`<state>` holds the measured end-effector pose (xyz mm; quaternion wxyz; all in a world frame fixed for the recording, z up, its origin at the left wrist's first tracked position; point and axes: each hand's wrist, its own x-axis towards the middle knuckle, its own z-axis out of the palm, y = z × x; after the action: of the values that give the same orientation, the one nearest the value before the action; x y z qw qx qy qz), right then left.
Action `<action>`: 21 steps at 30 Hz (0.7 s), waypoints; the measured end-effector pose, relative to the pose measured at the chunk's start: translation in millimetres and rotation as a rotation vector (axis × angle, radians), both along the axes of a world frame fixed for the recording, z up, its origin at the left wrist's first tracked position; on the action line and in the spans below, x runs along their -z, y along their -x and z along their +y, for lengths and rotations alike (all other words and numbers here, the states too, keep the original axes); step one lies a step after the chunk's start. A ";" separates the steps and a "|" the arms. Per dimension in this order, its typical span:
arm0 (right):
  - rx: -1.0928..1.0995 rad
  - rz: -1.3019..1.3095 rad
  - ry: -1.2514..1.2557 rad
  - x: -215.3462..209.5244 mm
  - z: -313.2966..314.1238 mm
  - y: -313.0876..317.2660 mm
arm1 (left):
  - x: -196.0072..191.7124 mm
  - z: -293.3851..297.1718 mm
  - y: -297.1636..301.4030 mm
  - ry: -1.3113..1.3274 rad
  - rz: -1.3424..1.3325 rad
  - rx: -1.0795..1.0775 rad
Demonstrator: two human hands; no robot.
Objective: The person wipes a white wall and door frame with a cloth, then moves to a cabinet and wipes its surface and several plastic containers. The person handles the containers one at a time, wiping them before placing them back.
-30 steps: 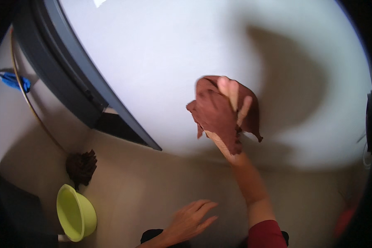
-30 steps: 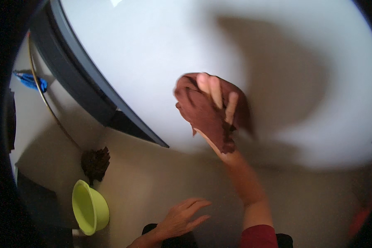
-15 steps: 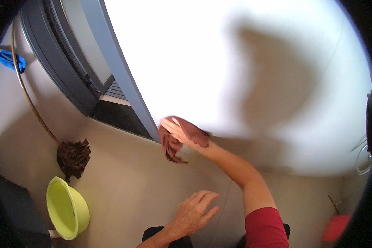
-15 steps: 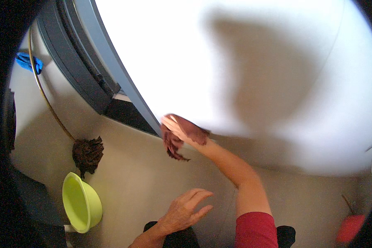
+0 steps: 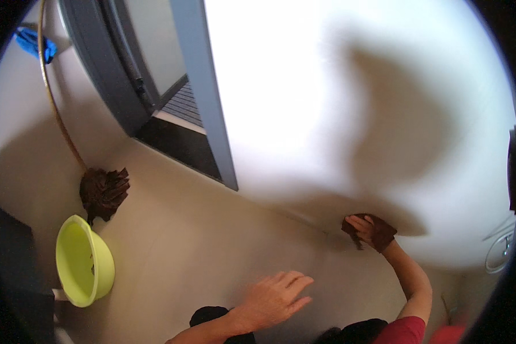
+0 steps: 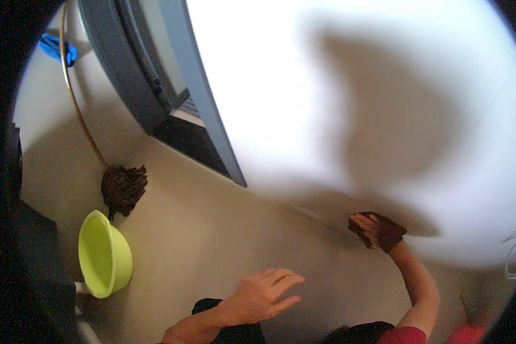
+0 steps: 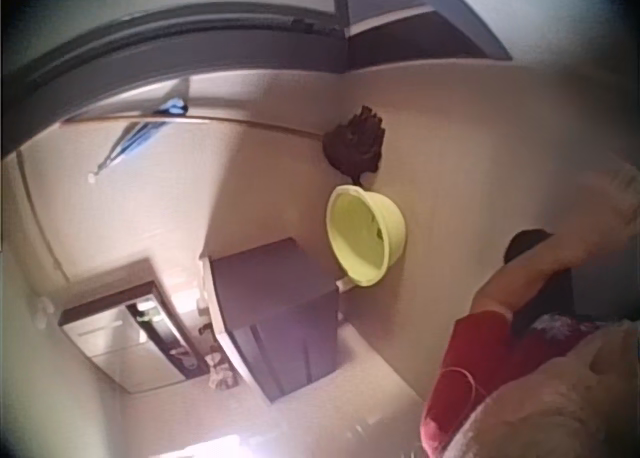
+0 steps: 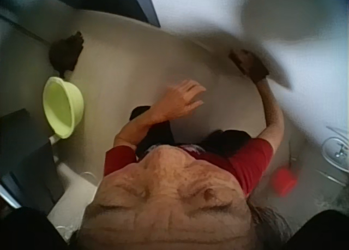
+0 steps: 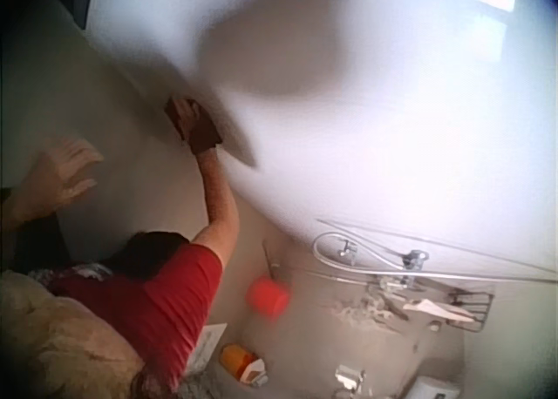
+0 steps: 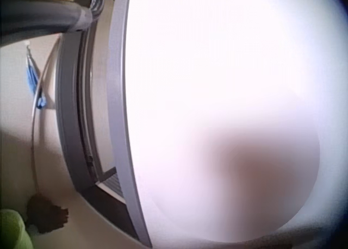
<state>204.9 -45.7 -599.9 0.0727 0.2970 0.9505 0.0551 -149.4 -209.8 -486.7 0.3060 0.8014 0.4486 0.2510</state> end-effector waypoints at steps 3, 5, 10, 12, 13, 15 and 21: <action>-0.104 0.000 -0.278 -49.1 16.4 70.2 | 0.3 0.8 -7.4 0.007 -0.010 0.058; -0.203 0.271 -0.513 -79.0 39.0 130.3 | 0.9 1.1 -7.6 -0.007 0.015 0.088; -0.171 0.345 -0.821 -168.8 73.0 248.0 | 16.0 5.0 0.9 -0.003 0.041 0.017; -0.116 0.439 -0.930 -213.0 83.8 275.5 | 15.9 8.7 3.7 0.039 0.046 0.017; -0.102 0.506 -0.979 -236.4 90.0 289.1 | 15.1 10.2 5.4 0.075 0.050 0.019; -0.097 0.673 -1.100 -280.6 98.3 308.9 | 14.6 14.1 8.5 0.121 0.042 0.027; -0.271 0.663 -1.184 -299.7 123.9 378.0 | 13.9 24.2 14.2 0.179 0.010 -0.026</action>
<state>-173.1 78.2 -300.2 -0.4034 0.1663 0.7614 0.4795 -163.5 -185.7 -500.6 0.3709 0.7661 0.4812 0.2097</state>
